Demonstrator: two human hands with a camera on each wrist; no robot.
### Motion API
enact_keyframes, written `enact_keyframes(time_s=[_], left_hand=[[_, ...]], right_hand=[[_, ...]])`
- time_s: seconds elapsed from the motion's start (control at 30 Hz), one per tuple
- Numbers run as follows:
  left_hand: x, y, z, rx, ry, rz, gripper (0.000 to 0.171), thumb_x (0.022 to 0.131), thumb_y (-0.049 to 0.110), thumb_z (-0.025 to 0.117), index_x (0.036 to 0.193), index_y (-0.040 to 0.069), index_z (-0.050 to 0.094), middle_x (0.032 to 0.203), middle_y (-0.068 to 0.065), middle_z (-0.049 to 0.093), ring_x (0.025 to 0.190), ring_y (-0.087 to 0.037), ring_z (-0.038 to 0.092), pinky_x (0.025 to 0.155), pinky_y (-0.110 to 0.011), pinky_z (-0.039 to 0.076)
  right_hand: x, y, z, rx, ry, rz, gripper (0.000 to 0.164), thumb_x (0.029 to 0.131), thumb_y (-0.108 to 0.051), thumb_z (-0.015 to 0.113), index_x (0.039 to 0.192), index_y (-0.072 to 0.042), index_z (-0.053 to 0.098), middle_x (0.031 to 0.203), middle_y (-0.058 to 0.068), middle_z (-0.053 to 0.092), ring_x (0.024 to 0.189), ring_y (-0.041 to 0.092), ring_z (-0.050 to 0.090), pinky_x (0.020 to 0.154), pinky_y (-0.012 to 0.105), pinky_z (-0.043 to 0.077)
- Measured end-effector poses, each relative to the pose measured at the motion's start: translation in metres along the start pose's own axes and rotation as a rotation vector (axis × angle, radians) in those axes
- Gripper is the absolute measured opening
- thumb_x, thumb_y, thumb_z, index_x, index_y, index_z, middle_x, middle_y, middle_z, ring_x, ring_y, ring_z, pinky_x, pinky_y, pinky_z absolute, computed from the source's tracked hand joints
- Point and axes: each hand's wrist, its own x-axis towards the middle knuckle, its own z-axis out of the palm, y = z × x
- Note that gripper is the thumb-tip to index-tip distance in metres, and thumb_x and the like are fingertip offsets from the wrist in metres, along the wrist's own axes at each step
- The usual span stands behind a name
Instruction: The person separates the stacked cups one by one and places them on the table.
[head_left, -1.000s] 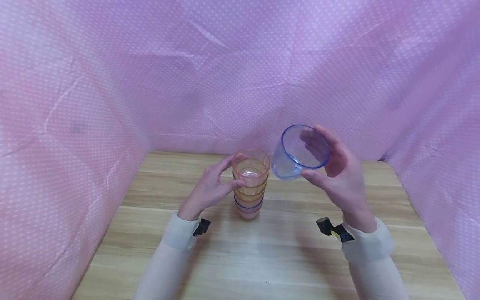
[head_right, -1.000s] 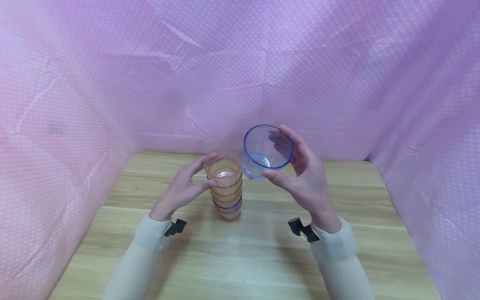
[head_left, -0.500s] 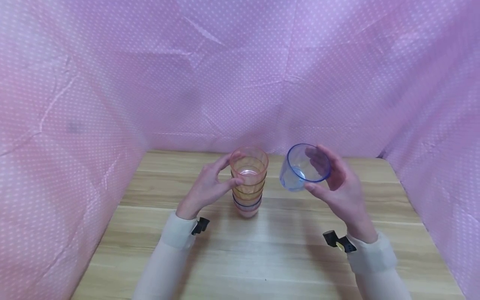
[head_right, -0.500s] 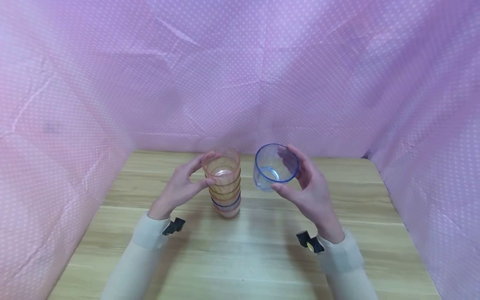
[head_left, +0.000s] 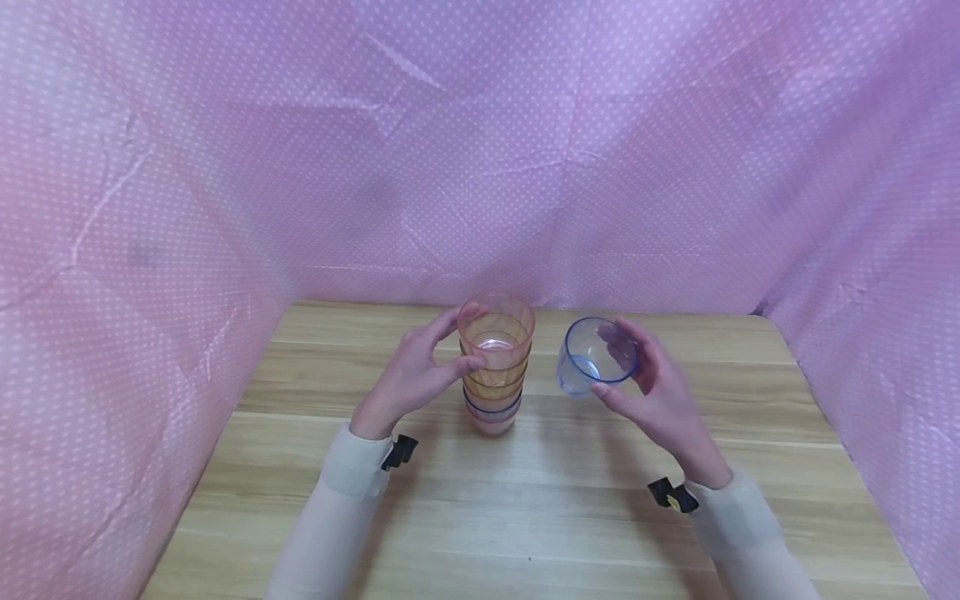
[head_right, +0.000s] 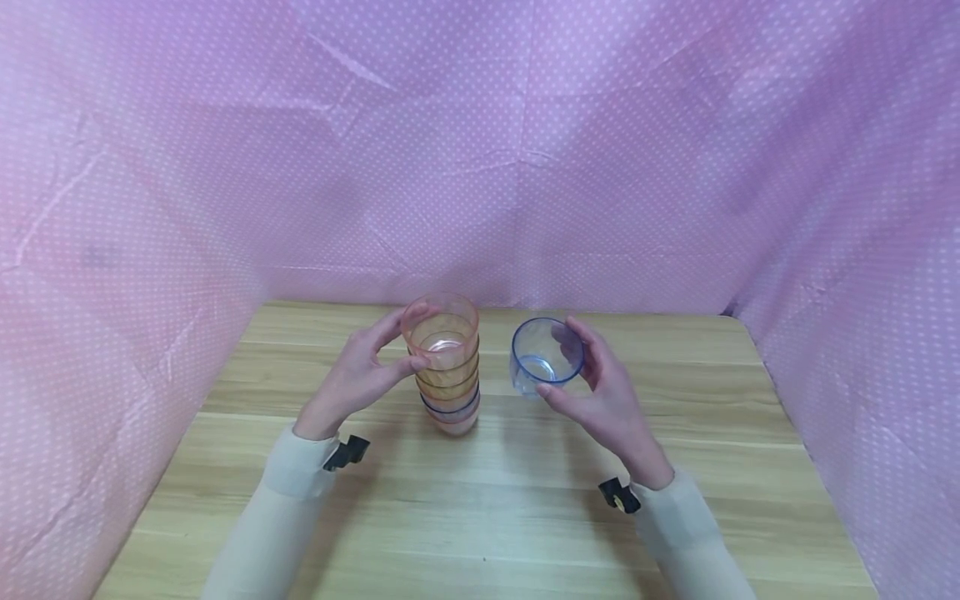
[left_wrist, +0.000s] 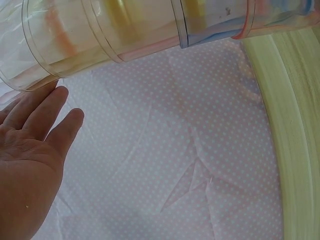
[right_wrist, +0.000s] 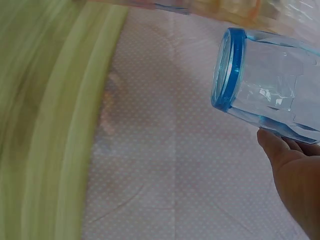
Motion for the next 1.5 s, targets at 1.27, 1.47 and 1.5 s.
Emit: enact_keyframes(time_s=[1.27, 1.47, 1.5], left_hand=[[0.0, 0.0, 0.0, -0.034, 0.001, 0.002, 0.09, 0.086, 0.069, 0.064, 0.154, 0.012, 0.048, 0.15, 0.002, 0.058, 0.141, -0.023, 0.051, 0.119, -0.057, 0.039], [0.0, -0.001, 0.0, -0.042, 0.0, 0.022, 0.09, 0.087, 0.068, 0.064, 0.153, 0.009, 0.049, 0.15, -0.001, 0.058, 0.141, -0.024, 0.051, 0.119, -0.056, 0.039], [0.0, -0.001, 0.001, -0.042, 0.0, 0.023, 0.09, 0.087, 0.068, 0.064, 0.153, 0.009, 0.049, 0.15, -0.001, 0.058, 0.141, -0.024, 0.051, 0.118, -0.056, 0.039]], right_hand=[[-0.002, 0.087, -0.009, -0.237, -0.14, 0.24, 0.084, 0.083, 0.0, 0.084, 0.152, 0.003, 0.036, 0.148, 0.027, 0.048, 0.142, 0.045, 0.044, 0.119, 0.048, 0.036], [-0.001, 0.094, -0.01, -0.241, -0.162, 0.276, 0.086, 0.083, -0.002, 0.085, 0.153, 0.004, 0.034, 0.151, 0.028, 0.046, 0.144, 0.046, 0.041, 0.121, 0.055, 0.032], [-0.001, 0.095, -0.01, -0.242, -0.165, 0.279, 0.086, 0.084, -0.003, 0.085, 0.153, 0.004, 0.034, 0.151, 0.028, 0.046, 0.144, 0.046, 0.041, 0.121, 0.055, 0.032]])
